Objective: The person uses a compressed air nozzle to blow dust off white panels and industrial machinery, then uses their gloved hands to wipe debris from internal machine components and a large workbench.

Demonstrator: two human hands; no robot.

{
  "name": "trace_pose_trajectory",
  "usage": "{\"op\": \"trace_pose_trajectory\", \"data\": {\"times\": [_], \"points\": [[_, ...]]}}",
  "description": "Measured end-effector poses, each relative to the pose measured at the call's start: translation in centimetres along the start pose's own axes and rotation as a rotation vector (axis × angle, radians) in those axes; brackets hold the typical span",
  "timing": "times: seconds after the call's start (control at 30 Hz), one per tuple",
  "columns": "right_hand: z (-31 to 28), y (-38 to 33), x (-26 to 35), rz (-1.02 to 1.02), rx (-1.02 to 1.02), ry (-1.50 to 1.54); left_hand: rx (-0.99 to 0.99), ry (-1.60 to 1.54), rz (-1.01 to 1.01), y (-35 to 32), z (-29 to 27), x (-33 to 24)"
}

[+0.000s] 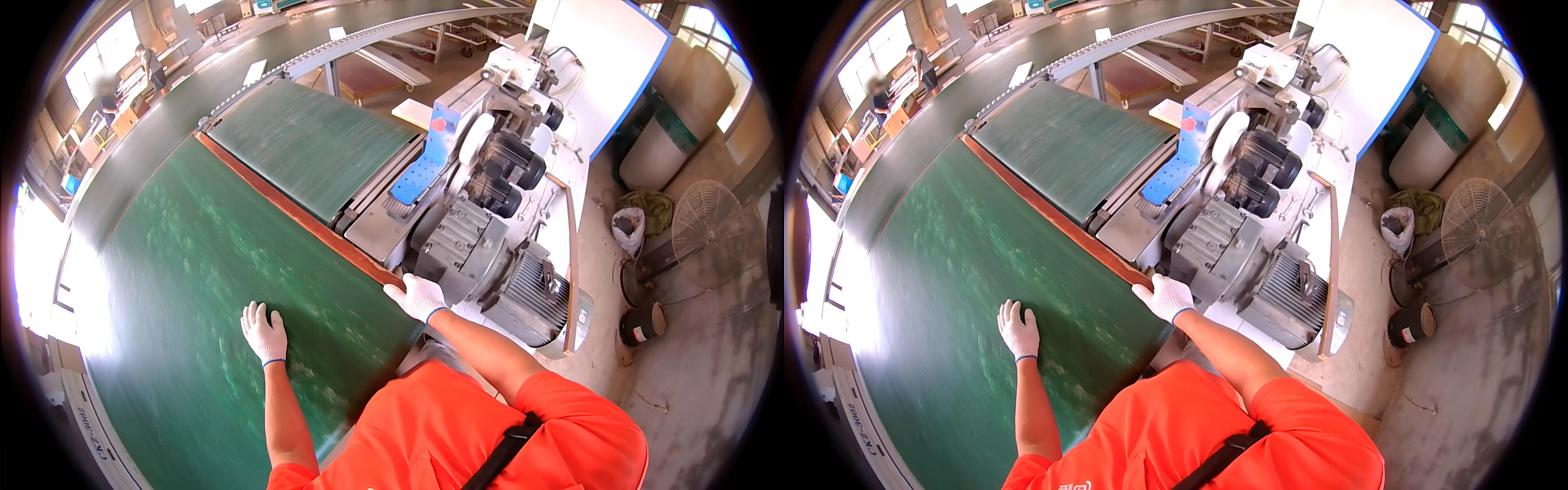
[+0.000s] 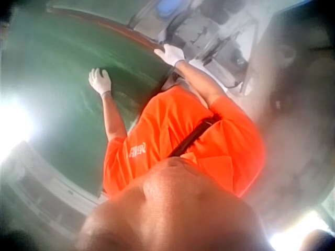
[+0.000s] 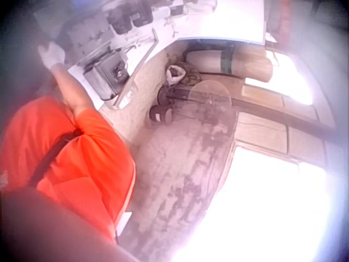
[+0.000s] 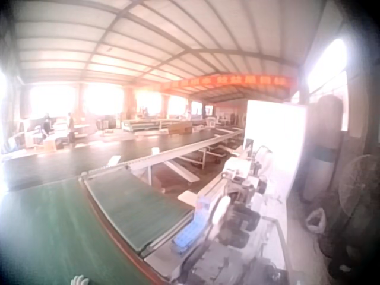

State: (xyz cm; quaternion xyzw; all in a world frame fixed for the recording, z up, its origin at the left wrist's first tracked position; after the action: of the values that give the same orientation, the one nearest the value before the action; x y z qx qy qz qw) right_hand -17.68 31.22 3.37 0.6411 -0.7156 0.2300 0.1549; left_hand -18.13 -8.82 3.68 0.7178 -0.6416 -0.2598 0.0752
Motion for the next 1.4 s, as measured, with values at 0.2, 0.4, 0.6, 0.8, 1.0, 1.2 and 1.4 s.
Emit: {"op": "trace_pose_trajectory", "data": {"times": [0.2, 0.4, 0.6, 0.8, 1.0, 1.2, 1.4], "points": [[-0.1, 0.0, 0.1, 0.006, 0.027, -0.001, -0.002, -0.012, -0.005, 0.2, 0.0, 0.1], [-0.1, 0.1, 0.0, 0.014, 0.02, 0.007, -0.004, -0.013, -0.008, 0.3, 0.4, 0.0], [-0.1, 0.5, -0.9, 0.053, 0.008, 0.112, 0.006, -0.013, -0.023, 0.2, 0.2, -0.6], [-0.4, 5.8, -6.1, 0.199, -0.278, 0.765, -0.002, 0.01, -0.053, -0.6, -0.1, -0.8], [-4.9, 12.5, -6.8, 0.454, -0.284, 1.052, -0.037, 0.045, -0.078, -2.3, -0.5, -1.0], [-3.8, 16.3, -8.4, 0.498, -0.209, 1.025, -0.055, -0.002, -0.105, -2.6, -0.3, -3.3], [-2.8, 13.1, -5.9, 0.475, -0.048, 1.18, -0.074, -0.335, -0.196, -2.7, -0.3, -5.8]]}}
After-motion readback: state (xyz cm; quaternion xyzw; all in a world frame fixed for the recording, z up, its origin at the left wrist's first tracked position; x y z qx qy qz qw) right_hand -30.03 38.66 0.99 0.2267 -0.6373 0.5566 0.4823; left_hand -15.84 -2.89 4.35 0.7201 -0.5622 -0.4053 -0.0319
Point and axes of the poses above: each hand's wrist, its own y-axis towards the middle knuckle, its own z-axis out of the palm, x = y × z, the point moved 6 cm from there along y, towards the middle knuckle, and after that the axes turned 1 degree about y, right-handed, at the moved point
